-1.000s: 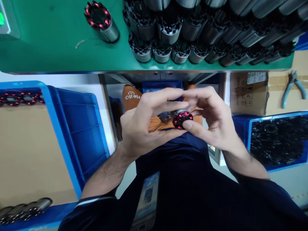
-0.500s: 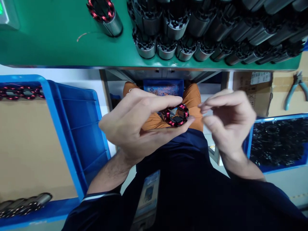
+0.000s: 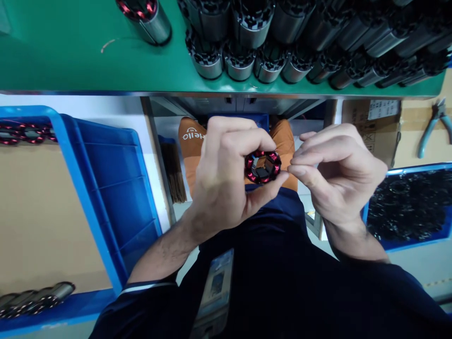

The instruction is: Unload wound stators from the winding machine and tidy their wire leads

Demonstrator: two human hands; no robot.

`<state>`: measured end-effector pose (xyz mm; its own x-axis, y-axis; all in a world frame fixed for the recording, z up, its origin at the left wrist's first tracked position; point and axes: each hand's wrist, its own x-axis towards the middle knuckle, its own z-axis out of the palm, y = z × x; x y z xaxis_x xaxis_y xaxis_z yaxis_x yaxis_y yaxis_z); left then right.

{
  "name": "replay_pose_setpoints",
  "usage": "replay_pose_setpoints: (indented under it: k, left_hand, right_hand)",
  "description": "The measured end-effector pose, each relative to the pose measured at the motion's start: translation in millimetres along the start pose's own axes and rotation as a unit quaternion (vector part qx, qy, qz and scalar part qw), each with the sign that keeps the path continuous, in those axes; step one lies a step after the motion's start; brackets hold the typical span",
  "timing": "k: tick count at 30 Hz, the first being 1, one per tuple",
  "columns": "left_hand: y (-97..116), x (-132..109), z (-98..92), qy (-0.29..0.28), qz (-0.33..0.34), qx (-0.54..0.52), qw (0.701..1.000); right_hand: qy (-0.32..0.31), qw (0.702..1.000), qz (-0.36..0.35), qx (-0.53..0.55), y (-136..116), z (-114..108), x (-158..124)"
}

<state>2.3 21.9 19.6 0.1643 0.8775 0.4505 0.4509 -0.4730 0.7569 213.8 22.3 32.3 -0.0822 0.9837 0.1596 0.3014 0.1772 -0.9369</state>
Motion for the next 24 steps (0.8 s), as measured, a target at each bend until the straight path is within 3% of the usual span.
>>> replay_pose_setpoints:
  k: [3,9,13,19,24]
  left_hand:
    - [0.6,-1.5,4.3,0.000,0.005,0.008,1.000]
    - [-8.1,-6.4,5.0,0.023,0.001,0.078,0.997]
    - [-12.9,-12.2,6.2,0.008,0.004,0.069,0.998]
    - [-12.5,-13.3,11.0,0.021,0.027,0.099,0.995]
    - [-2.1,-7.0,-5.8,0.006,0.061,0.111,0.992]
  right_hand:
    - [0.011,0.998,0.021,0.050,-0.5,12.9,-2.8]
    - [-0.026,0.968,0.142,0.207,11.9,41.8,-22.7]
    - [0.005,0.959,0.166,0.229,13.4,49.2,-28.2]
    - [0.011,0.961,0.163,0.221,4.9,43.4,-18.2]
    - [-0.095,0.977,0.117,0.150,-4.8,17.4,3.2]
